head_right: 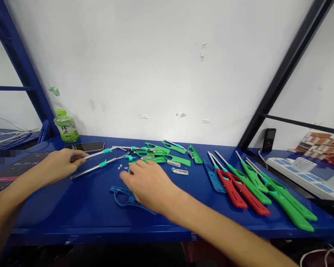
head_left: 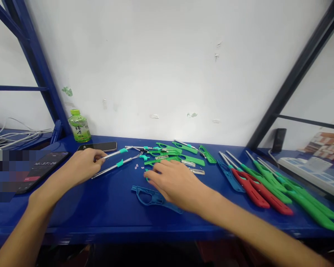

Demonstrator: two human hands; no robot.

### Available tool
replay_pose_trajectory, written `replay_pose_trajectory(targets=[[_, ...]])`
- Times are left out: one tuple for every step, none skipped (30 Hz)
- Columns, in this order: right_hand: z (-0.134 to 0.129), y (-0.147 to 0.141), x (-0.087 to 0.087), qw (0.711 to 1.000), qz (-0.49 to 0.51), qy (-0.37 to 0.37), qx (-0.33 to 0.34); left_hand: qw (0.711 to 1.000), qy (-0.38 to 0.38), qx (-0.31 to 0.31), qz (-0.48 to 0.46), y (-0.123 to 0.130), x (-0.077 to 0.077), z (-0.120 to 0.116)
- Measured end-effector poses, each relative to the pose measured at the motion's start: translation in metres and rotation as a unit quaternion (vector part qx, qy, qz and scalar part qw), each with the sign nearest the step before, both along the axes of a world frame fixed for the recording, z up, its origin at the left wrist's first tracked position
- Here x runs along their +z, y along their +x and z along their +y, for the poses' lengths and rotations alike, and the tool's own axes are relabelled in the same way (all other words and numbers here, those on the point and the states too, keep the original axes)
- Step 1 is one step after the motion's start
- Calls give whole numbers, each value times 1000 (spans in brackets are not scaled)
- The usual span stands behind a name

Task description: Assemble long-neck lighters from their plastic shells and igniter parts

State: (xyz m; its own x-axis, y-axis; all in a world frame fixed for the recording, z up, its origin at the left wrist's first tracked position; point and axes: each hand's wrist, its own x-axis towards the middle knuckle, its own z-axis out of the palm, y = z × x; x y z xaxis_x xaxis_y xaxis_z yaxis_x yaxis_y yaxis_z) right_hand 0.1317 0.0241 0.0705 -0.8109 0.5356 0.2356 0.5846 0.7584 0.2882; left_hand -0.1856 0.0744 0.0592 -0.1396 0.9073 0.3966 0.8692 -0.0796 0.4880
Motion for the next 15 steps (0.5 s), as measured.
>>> replay_pose_trajectory(targets=[[14, -13, 6, 1000, -15, 2, 6, 999, -29, -5, 15, 0, 1, 0], [29, -27, 10, 1000, -25, 1, 10, 998, -60, -9, 32, 1, 1, -1], [45, -42, 12, 999, -33, 1, 14, 995, -86, -11, 46, 2, 2, -2], [59, -56, 12, 999, -39, 3, 20, 993, -99, -11, 56, 3, 3, -2], [73, -69, 10, 999, -45, 6, 24, 992, -106, -12, 62, 4, 5, -3], [86, -82, 7, 998, -54, 5, 34, 992, -106, -12, 66, 4, 6, -4], [96, -93, 4, 997, -63, 3, 43, 993, -101, -12, 67, 5, 7, -5], [104, -102, 1, 996, -72, 1, 50, 993, -94, -12, 66, 5, 8, -5], [110, -110, -2, 995, -79, -1, 58, 994, -85, -11, 65, 5, 10, -6], [113, -115, -4, 994, -83, -3, 65, 995, -77, -9, 62, 5, 11, -6], [115, -118, -4, 994, -83, -5, 72, 996, -71, -8, 59, 4, 12, -7], [114, -119, -4, 994, -79, -7, 77, 996, -66, -7, 55, 3, 13, -7], [113, -118, -2, 994, -71, -8, 81, 997, -63, -7, 50, 3, 15, -8], [110, -115, 2, 995, -58, -10, 84, 997, -61, -7, 45, 3, 16, -9], [107, -110, 6, 995, -40, -11, 86, 997, -60, -7, 39, 3, 18, -10]])
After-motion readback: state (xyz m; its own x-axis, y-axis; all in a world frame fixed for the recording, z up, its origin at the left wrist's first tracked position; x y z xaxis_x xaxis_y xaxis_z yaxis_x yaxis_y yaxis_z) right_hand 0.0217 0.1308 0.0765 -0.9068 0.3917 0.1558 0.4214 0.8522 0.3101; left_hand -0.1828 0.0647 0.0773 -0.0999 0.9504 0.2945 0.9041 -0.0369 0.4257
